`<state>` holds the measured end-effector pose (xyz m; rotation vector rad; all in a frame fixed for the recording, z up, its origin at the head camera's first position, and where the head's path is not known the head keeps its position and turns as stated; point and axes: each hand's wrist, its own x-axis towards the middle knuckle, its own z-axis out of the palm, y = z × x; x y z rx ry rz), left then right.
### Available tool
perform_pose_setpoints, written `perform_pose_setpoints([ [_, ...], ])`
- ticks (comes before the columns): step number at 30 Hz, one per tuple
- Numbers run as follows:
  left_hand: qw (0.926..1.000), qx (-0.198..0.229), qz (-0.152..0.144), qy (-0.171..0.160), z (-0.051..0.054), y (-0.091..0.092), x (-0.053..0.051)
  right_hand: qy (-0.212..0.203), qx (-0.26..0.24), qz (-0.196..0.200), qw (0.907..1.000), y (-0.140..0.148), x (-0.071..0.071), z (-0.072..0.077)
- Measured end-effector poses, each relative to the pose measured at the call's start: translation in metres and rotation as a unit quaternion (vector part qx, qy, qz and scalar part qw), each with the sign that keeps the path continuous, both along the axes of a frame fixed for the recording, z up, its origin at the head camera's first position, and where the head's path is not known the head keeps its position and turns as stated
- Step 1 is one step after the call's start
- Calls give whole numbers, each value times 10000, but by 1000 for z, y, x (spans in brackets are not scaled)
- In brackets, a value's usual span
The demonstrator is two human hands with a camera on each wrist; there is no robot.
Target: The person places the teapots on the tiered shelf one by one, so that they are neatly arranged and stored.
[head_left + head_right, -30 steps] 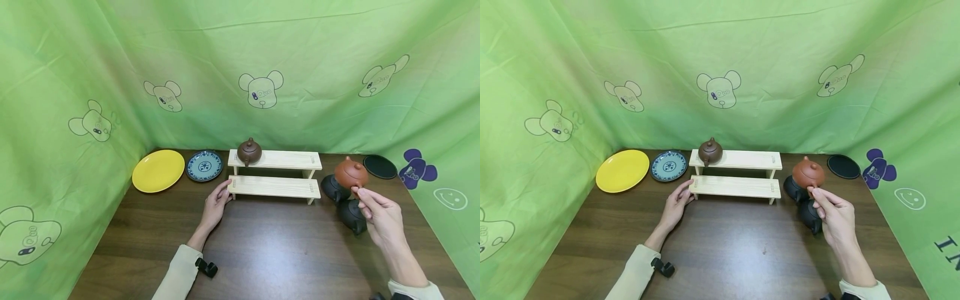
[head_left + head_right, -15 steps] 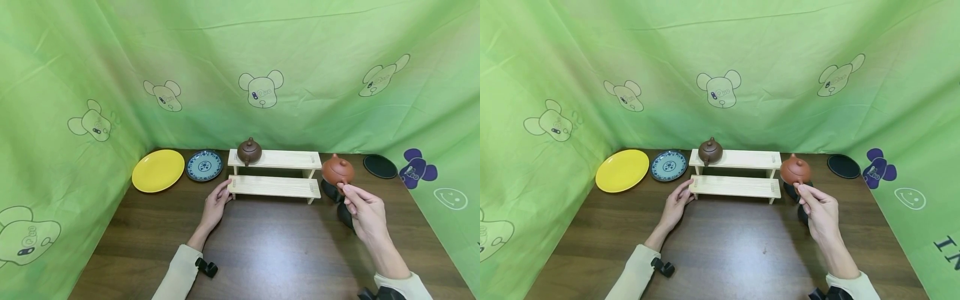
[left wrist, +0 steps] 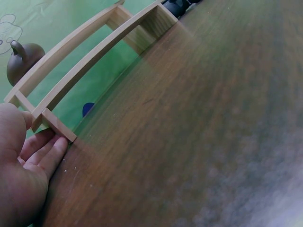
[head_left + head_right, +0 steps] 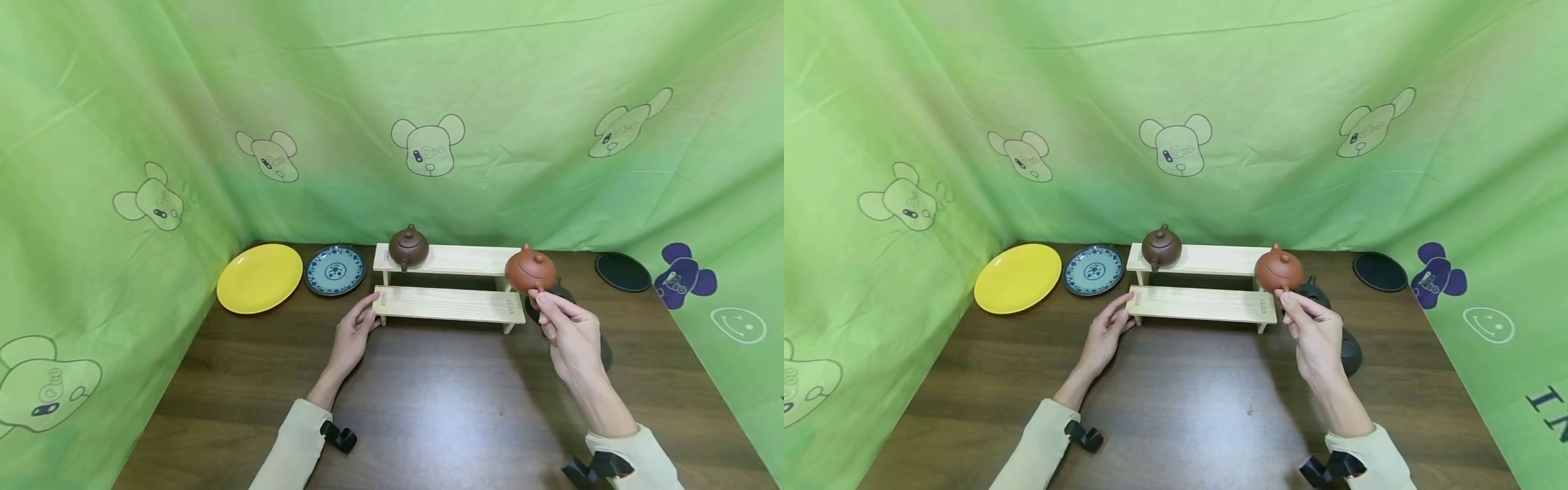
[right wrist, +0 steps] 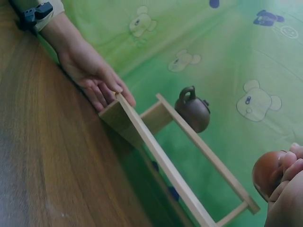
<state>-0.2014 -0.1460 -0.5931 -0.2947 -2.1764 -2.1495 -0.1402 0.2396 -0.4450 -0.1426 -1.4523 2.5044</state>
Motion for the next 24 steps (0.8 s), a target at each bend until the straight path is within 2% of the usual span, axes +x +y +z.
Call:
perform_pose_setpoints([
  [1,9999,26,31,-140,-6,-1,-3,-12,13,-11,10000,-2,-1,0],
  [3,9998,-5,74,-174,-2,0,-1,-30,15,-27,10000,-6,-4,1],
  [9,9994,-245,52,258,32,7,17,-59,68,-236,9997,-17,-17,0],
  [11,9990,-269,33,366,39,8,20,-79,114,-305,9994,-20,-21,-1],
  [13,9987,-266,53,426,40,9,21,-119,128,-341,9993,-22,-25,-1],
  [16,9983,-261,68,519,36,9,19,-148,232,-378,9989,-25,-29,-1],
  [19,9988,-283,65,384,38,9,20,-151,248,-362,9989,-27,-33,0],
  [24,9994,-286,145,-111,47,12,22,-179,226,-382,9989,-32,-41,-2],
])
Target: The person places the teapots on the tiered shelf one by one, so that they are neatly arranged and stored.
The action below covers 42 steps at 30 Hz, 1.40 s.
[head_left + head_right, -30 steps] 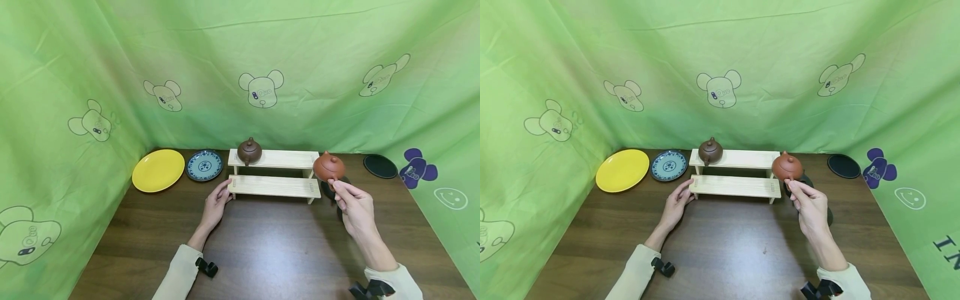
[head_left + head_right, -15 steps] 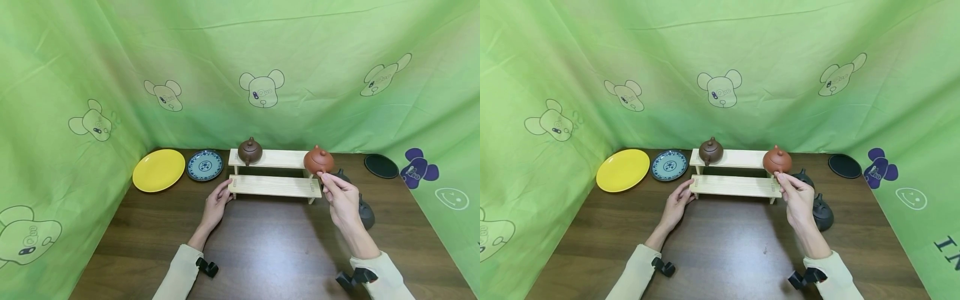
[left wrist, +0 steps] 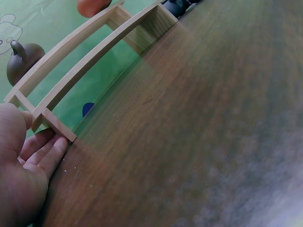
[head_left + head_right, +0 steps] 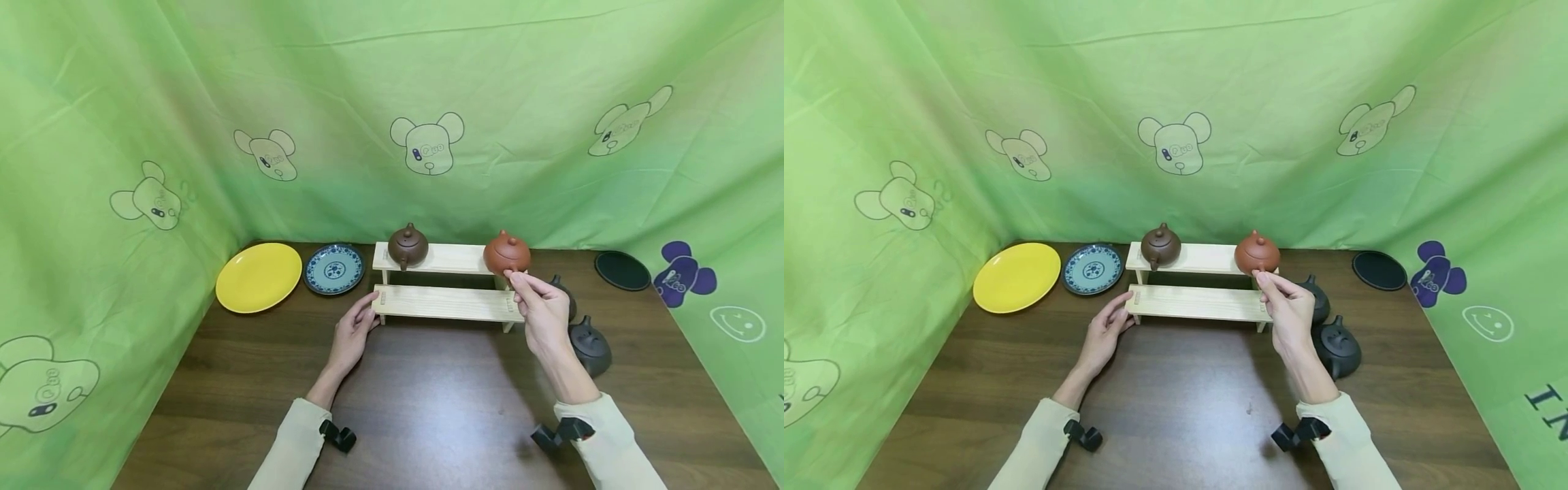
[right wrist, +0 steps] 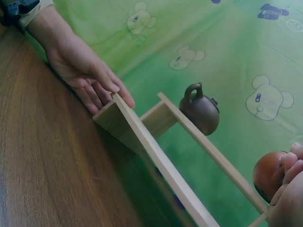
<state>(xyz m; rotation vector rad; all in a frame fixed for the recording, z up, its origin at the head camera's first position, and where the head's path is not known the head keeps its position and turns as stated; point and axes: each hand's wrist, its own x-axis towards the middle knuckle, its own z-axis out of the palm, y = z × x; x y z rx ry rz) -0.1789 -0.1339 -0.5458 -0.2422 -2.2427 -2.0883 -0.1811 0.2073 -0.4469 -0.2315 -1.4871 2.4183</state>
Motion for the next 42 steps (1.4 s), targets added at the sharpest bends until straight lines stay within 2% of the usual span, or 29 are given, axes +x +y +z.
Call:
perform_pose_setpoints([
  [3,9999,20,25,-103,1,0,0,-24,0,-86,10000,-4,-5,-3],
  [9,10000,-10,-39,-57,0,-1,1,55,95,-123,9999,-9,-11,-6],
  [15,9986,12,-122,505,-8,-4,-1,96,115,-183,9997,-15,-15,-8],
  [17,9984,10,-118,557,-8,-4,-2,88,119,-206,9997,-16,-16,-9],
  [24,9999,2,-99,35,1,-1,0,4,168,-119,9998,-19,-18,-11],
  [32,9982,68,-144,582,-10,-5,-3,-45,222,73,9997,-17,-17,-12],
  [37,9974,112,-260,668,-11,-6,-5,-76,217,100,9997,-16,-17,-12],
  [42,9981,99,-184,576,-21,-7,-9,-104,215,99,9997,-16,-16,-12],
])
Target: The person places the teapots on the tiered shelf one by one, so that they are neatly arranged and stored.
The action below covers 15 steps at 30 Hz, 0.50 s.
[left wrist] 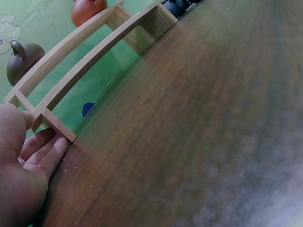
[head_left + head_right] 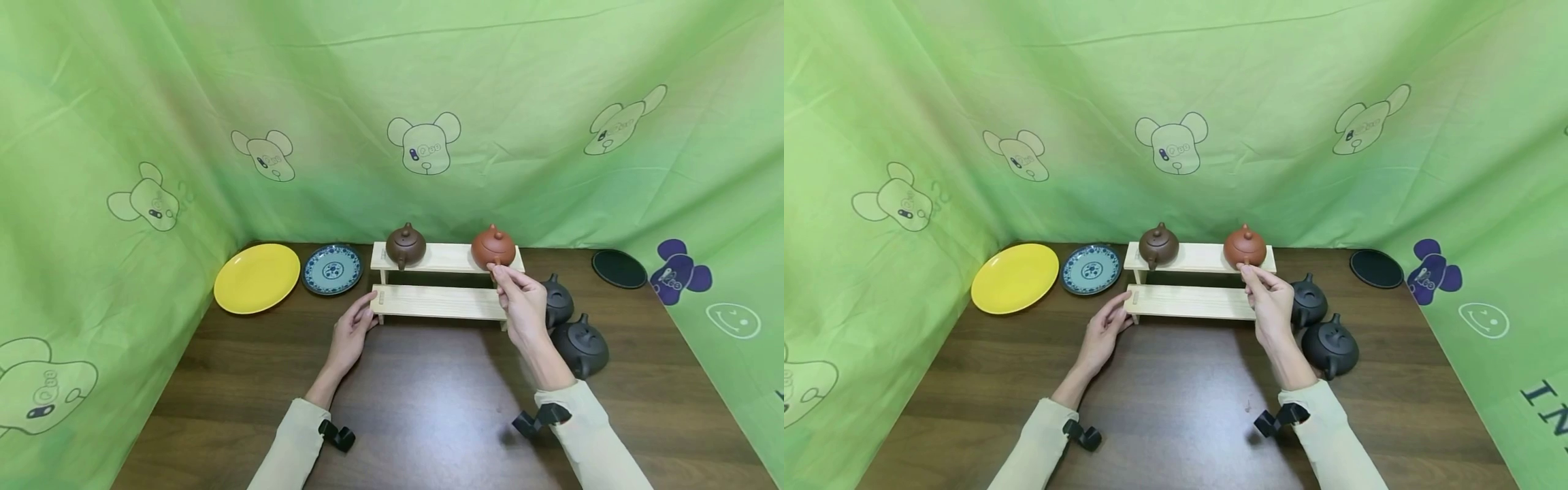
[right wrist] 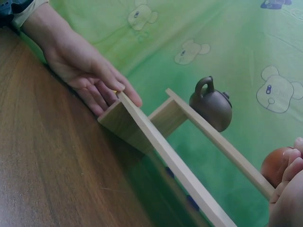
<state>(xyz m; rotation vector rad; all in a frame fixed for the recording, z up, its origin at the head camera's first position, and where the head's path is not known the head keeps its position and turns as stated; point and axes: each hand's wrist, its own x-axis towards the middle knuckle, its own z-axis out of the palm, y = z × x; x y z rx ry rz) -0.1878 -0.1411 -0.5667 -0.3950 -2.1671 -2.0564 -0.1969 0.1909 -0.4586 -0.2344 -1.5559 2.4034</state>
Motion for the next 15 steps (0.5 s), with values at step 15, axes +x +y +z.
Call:
perform_pose_setpoints([
  [15,10000,34,16,21,5,2,3,-133,15,298,9995,4,1,4],
])
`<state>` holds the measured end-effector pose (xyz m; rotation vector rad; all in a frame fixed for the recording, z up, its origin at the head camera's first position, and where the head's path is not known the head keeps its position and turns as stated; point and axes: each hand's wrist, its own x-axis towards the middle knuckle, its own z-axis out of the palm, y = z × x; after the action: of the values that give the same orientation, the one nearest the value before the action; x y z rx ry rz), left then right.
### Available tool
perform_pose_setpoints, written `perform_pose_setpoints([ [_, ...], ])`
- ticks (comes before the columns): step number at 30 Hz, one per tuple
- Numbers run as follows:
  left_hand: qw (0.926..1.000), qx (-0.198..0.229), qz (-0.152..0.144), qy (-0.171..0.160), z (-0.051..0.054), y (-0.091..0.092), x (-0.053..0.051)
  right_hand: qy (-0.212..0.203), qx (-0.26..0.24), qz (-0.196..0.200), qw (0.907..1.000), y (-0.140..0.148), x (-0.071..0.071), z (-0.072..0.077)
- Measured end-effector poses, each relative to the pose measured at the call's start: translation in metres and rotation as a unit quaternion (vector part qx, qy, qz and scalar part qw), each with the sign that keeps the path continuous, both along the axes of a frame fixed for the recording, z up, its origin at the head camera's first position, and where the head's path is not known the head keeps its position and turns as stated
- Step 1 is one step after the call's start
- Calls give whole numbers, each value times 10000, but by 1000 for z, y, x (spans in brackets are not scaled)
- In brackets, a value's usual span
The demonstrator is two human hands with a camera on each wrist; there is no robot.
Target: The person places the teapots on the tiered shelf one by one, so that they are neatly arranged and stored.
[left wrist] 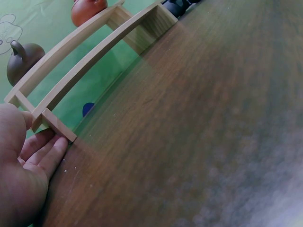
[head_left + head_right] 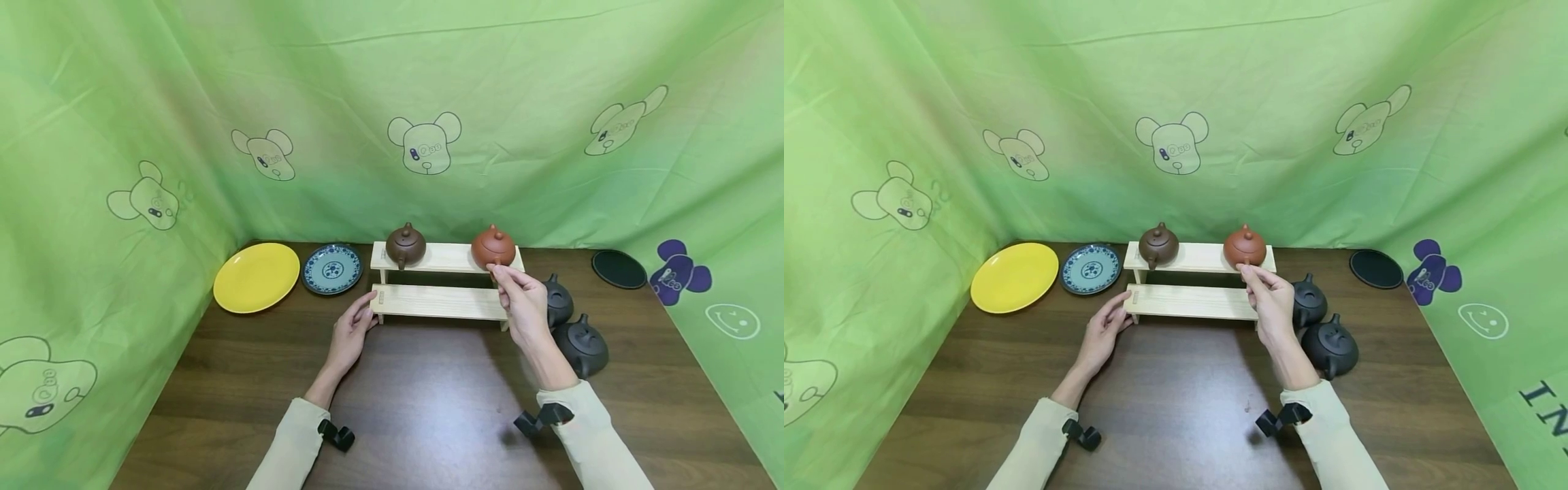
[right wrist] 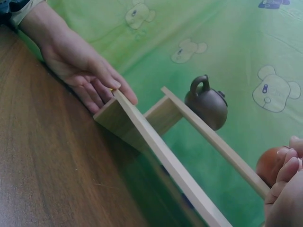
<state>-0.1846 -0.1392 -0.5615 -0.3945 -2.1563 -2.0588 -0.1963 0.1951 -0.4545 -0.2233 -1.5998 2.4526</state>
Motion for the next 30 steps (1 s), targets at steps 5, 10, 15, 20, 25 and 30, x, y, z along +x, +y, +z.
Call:
perform_pose_setpoints([
  [5,9998,97,-66,-174,-14,-3,-6,1,-18,116,9999,2,1,1],
  [10,9987,-24,29,-501,2,1,0,21,0,219,9998,5,2,0],
  [15,10000,-18,5,-36,-6,-1,-3,-39,29,181,9998,9,4,0],
  [20,9999,82,-55,-80,-19,-5,-9,-94,166,106,9998,14,8,-2],
  [25,10000,47,-70,40,-6,-3,-3,-115,250,20,9996,18,12,-5],
  [30,10000,-57,-30,-30,13,3,6,-15,331,-221,9992,20,17,-7],
])
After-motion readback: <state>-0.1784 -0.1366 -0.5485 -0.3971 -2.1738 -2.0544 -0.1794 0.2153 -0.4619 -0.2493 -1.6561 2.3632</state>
